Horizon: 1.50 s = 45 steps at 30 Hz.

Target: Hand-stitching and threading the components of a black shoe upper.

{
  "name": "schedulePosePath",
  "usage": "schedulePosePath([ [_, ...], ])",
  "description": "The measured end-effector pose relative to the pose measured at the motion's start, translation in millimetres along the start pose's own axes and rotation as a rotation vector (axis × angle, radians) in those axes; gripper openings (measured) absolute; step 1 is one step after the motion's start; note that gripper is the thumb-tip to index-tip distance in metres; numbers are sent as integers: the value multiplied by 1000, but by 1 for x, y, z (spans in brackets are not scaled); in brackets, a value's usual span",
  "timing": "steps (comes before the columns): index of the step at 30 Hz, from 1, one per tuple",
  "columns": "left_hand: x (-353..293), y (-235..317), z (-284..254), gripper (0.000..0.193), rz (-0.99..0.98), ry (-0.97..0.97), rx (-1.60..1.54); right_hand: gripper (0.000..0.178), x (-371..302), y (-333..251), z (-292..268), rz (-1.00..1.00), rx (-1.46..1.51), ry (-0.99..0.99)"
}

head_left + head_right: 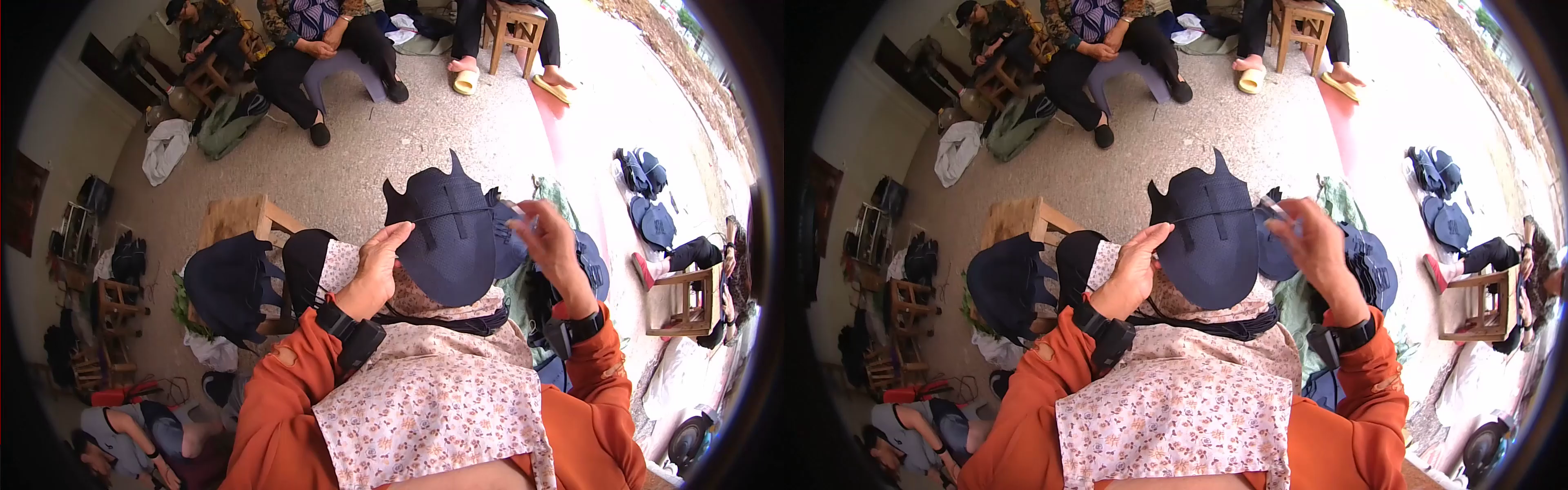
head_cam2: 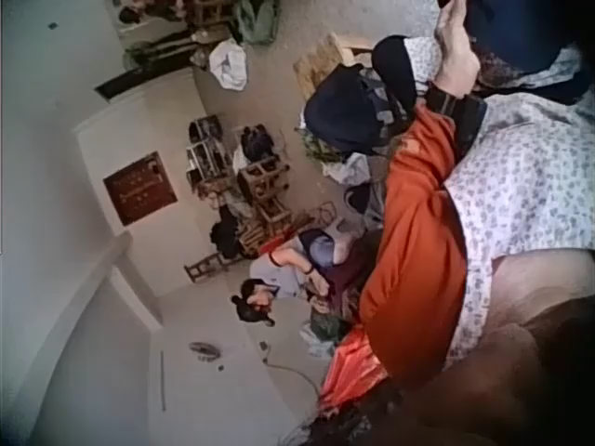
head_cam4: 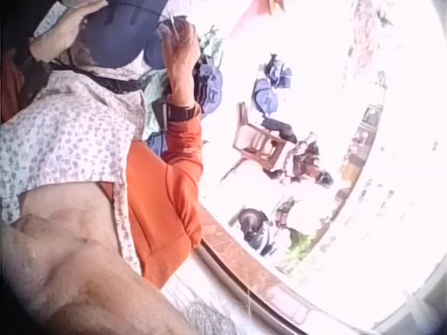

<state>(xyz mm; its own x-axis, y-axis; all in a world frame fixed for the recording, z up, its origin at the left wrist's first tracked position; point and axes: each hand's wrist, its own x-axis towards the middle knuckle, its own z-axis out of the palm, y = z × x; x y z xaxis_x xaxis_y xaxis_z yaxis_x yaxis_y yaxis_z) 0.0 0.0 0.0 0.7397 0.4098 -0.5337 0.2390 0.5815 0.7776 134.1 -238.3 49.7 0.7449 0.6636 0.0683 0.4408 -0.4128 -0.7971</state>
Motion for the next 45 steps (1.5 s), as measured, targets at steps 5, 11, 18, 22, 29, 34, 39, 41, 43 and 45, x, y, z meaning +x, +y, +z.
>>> schedulePosePath([
  [5, -10, 8, 1, 24, -41, -99, -78, 14, 12, 4, 27, -275, -12, -53],
  [11, -5, 5, 0, 22, 76, -155, -30, 7, 24, -12, 22, -514, -288, -40],
  [18, -5, 11, 6, 21, 233, -176, 190, 7, 37, -24, 26, -682, -547, -143],
  [22, -6, 12, 9, 20, 200, -234, 169, 6, 34, -16, 50, -516, -93, -153],
  [29, -9, 20, -6, 15, 541, -136, 536, 10, 29, -17, 62, -398, -42, -120],
  [34, -19, 30, -14, 16, 1191, 48, 1217, 11, 30, -13, 75, -373, -31, -74],
  [39, -2, 21, -17, 12, 1099, -25, 1135, 19, 32, -11, 81, -245, 8, -94],
  [41, 2, 22, -19, 10, 1010, -79, 1068, 24, 33, -15, 84, -203, 34, -83],
  [43, 0, 28, -16, 10, 967, -89, 1069, 30, 34, -17, 85, -147, 52, -68],
  [45, -5, 35, -14, 10, 641, -170, 927, 43, 37, -21, 88, 31, -66, -9],
])
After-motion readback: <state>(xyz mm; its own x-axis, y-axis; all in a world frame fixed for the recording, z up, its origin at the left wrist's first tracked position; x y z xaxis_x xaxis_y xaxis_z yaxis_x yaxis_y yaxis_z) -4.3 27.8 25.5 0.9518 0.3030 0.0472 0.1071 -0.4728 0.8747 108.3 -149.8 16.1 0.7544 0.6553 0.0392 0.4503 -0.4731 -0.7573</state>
